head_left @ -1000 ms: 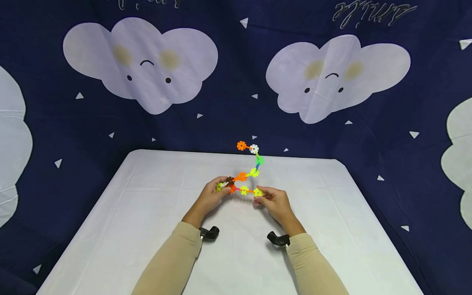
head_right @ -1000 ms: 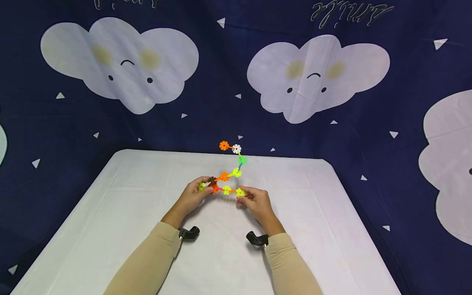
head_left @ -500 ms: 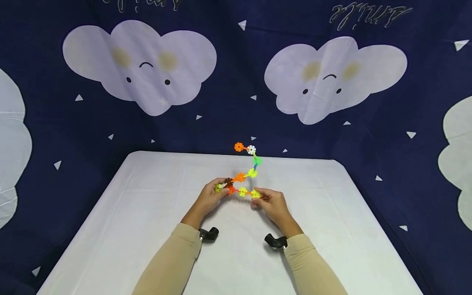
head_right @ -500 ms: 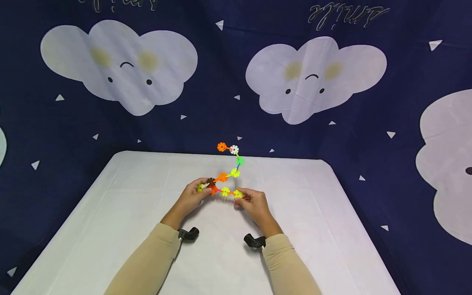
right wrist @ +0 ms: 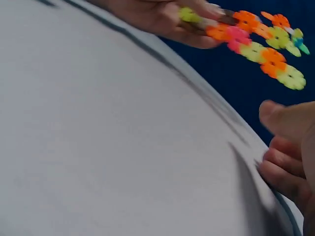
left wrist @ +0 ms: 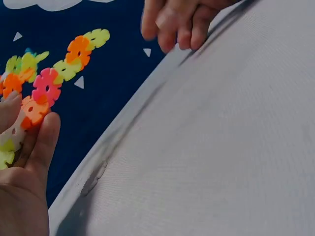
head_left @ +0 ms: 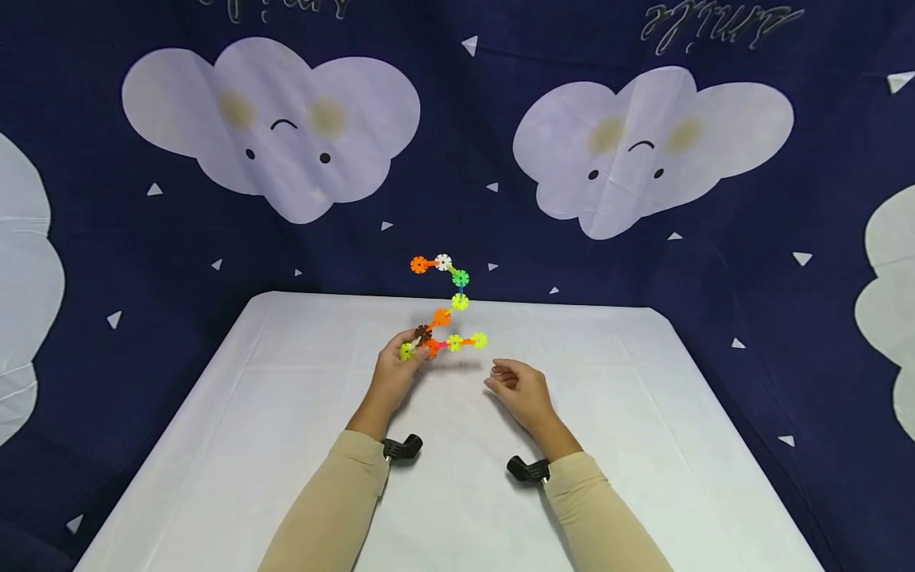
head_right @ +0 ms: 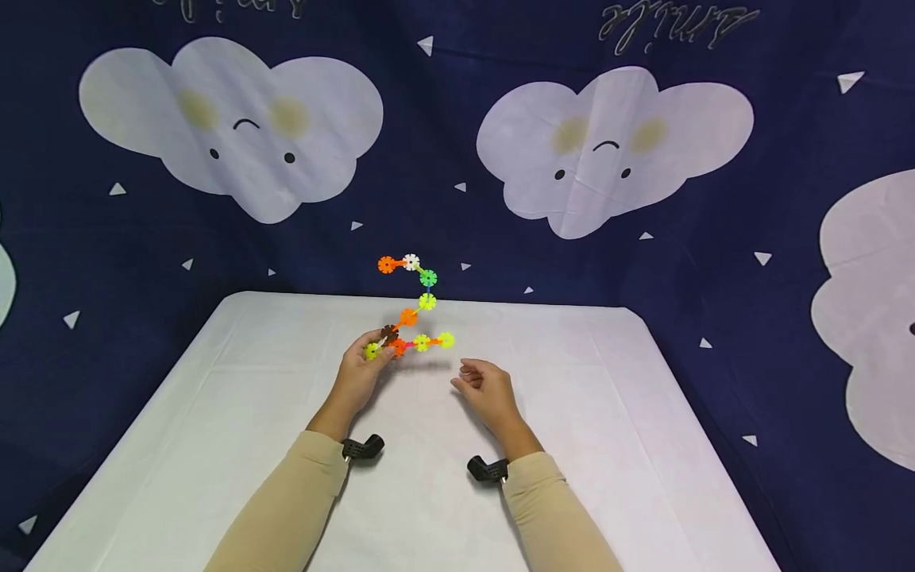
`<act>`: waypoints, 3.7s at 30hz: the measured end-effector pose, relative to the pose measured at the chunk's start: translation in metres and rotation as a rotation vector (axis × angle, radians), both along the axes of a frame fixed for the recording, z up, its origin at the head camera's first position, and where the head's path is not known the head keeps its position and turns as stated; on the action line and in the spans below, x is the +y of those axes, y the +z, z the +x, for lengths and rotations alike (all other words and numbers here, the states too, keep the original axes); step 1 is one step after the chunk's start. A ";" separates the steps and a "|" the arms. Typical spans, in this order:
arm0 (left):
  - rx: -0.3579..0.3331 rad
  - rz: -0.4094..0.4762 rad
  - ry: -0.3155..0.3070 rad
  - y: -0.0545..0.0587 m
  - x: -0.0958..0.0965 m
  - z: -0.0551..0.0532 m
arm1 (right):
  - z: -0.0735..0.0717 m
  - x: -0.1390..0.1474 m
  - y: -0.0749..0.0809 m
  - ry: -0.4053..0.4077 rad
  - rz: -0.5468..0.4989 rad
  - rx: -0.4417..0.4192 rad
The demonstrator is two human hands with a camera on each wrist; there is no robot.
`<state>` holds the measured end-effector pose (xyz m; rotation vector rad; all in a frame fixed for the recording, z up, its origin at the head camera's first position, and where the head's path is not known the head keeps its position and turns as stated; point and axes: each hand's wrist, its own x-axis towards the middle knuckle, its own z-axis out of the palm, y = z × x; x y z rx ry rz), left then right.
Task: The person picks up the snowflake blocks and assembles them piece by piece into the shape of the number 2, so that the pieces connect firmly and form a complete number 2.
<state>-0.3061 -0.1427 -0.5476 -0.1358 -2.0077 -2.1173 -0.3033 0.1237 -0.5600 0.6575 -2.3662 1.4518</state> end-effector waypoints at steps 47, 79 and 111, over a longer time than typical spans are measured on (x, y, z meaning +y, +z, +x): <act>0.005 0.083 0.005 0.000 0.004 0.002 | 0.001 -0.006 0.003 0.020 -0.030 0.049; -0.011 0.034 -0.112 -0.004 0.005 0.004 | -0.007 0.026 0.010 0.223 -0.555 -0.210; -0.001 -0.181 -0.185 -0.001 0.006 0.008 | -0.007 0.035 0.011 0.244 -0.446 -0.251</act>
